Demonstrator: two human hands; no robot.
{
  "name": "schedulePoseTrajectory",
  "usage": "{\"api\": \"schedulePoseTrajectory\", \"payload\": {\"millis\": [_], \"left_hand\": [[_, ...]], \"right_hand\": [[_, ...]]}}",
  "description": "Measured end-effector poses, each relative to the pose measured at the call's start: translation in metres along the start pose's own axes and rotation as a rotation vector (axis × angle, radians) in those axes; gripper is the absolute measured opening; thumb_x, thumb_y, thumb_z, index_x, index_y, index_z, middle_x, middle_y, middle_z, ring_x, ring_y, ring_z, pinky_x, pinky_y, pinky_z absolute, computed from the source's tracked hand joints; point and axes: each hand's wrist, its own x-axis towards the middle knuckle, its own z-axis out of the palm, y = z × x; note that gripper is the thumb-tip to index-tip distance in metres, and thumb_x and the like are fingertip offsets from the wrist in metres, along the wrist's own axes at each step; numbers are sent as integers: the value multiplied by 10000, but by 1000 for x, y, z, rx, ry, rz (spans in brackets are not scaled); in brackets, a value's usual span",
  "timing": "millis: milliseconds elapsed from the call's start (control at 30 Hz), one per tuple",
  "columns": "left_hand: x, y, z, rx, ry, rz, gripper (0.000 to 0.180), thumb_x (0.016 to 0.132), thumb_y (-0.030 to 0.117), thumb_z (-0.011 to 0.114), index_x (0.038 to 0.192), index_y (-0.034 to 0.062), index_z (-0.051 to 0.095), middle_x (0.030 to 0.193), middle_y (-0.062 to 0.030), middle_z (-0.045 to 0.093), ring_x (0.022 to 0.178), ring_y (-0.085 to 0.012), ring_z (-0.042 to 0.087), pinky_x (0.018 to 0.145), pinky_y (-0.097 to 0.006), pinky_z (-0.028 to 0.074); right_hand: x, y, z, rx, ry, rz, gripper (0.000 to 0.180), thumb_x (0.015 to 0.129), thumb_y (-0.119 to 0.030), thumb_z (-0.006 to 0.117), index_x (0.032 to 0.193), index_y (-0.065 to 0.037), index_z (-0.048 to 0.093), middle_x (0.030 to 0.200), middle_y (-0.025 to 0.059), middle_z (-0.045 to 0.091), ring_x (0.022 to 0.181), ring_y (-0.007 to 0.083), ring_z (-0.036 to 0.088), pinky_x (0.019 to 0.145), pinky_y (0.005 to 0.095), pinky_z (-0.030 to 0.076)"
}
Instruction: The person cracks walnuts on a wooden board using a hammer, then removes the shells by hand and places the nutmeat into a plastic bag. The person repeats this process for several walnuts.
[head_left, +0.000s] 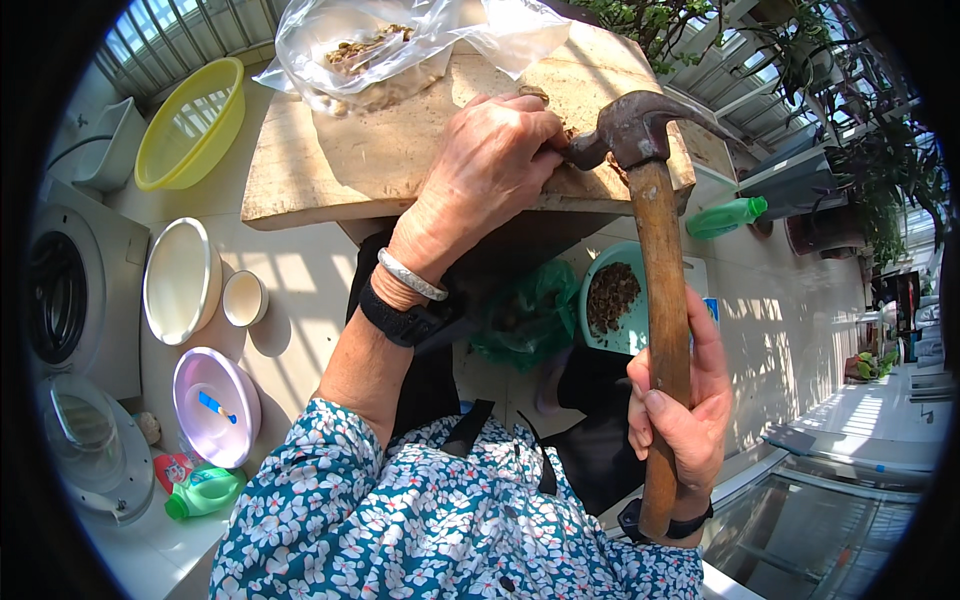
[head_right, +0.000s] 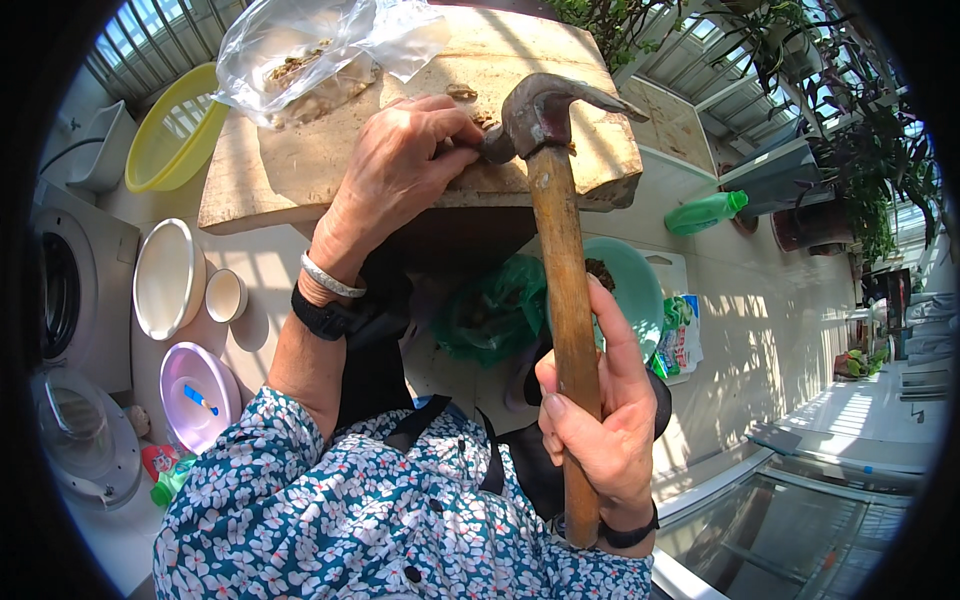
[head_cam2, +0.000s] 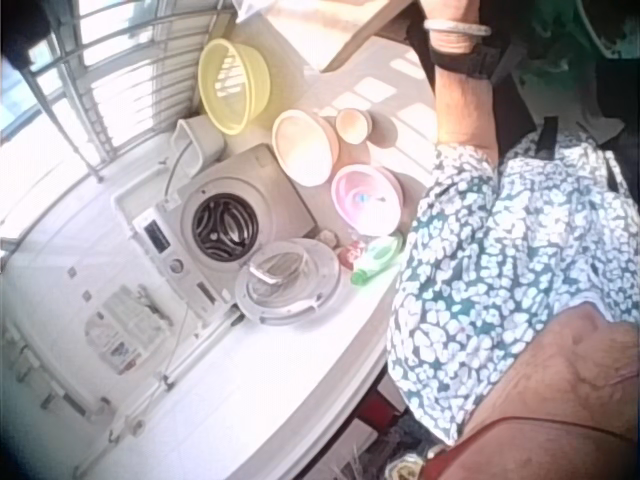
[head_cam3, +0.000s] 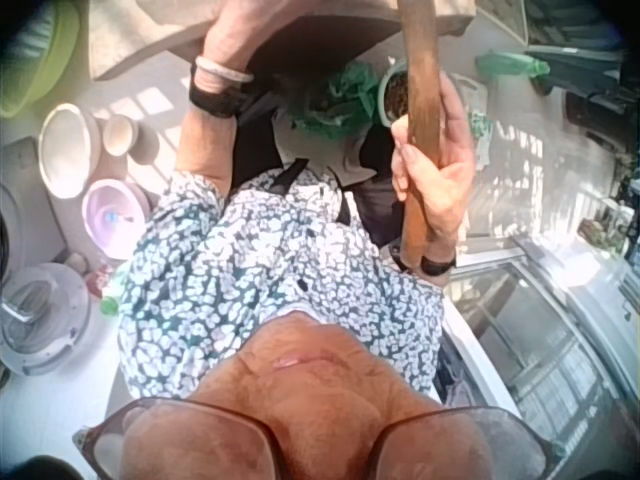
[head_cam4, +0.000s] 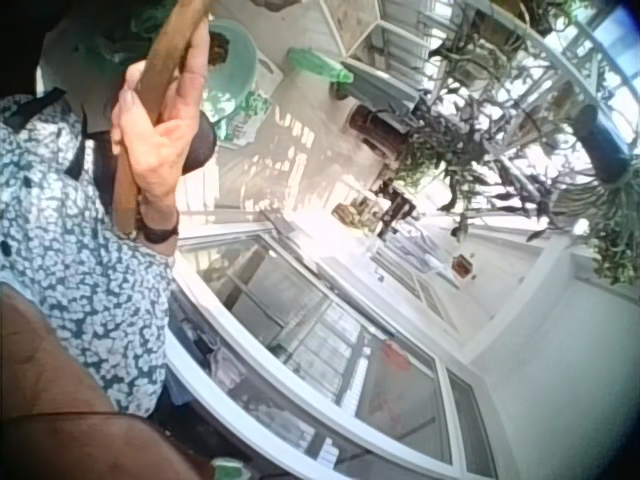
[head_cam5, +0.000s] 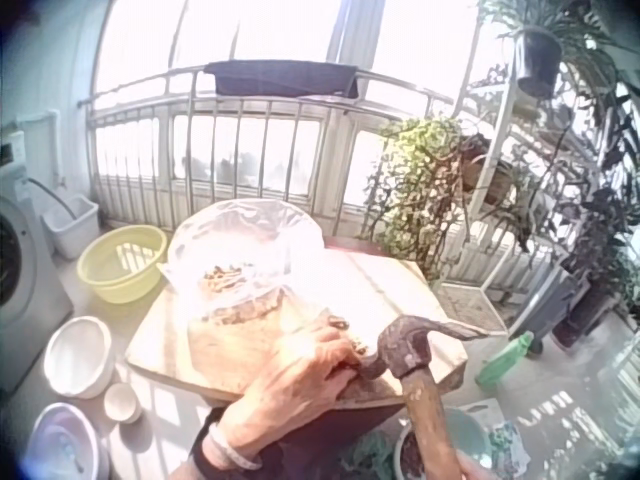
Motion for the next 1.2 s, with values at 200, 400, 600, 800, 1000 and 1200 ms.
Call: {"api": "schedulePoseTrajectory", "payload": {"millis": [200,400,600,800,1000,1200], "left_hand": [[0,1,0,21,1,-1,83,738,64,688,813,28,685,805,-97,649,774,-297,623,705,-368,495],[0,3,2,4,-5,-7,89,732,53,701,817,31,691,807,-94,652,783,-291,634,691,-358,509],[1,3,2,7,2,10,91,723,46,706,810,28,688,813,-94,658,780,-286,640,685,-350,514],[0,3,2,-2,5,8,87,721,48,705,805,30,690,805,-94,660,766,-285,645,677,-347,516],[1,4,0,0,8,-5,79,728,49,706,803,27,696,822,-98,668,762,-284,651,676,-342,518],[0,5,-2,-24,2,-17,77,727,40,705,800,22,690,814,-99,669,758,-282,655,673,-339,519]], "right_hand": [[2,-2,-1,18,8,-2,829,771,79,511,1519,-109,204,855,66,558,522,59,506,432,192,426],[2,-7,-1,33,11,-46,831,769,63,519,1517,-97,195,846,68,558,522,56,504,435,185,421],[6,-10,1,-23,51,-8,821,780,16,551,1513,-88,196,842,80,557,508,53,493,439,179,420],[5,-10,3,35,41,-96,808,786,-8,571,1508,-82,215,843,82,559,508,50,489,437,171,411],[6,-10,0,12,98,-63,795,794,4,561,1507,-80,220,850,71,569,511,49,492,437,171,407],[8,-6,-1,-58,34,-53,794,792,9,560,1505,-68,219,874,83,581,509,42,490,436,168,407]]}}
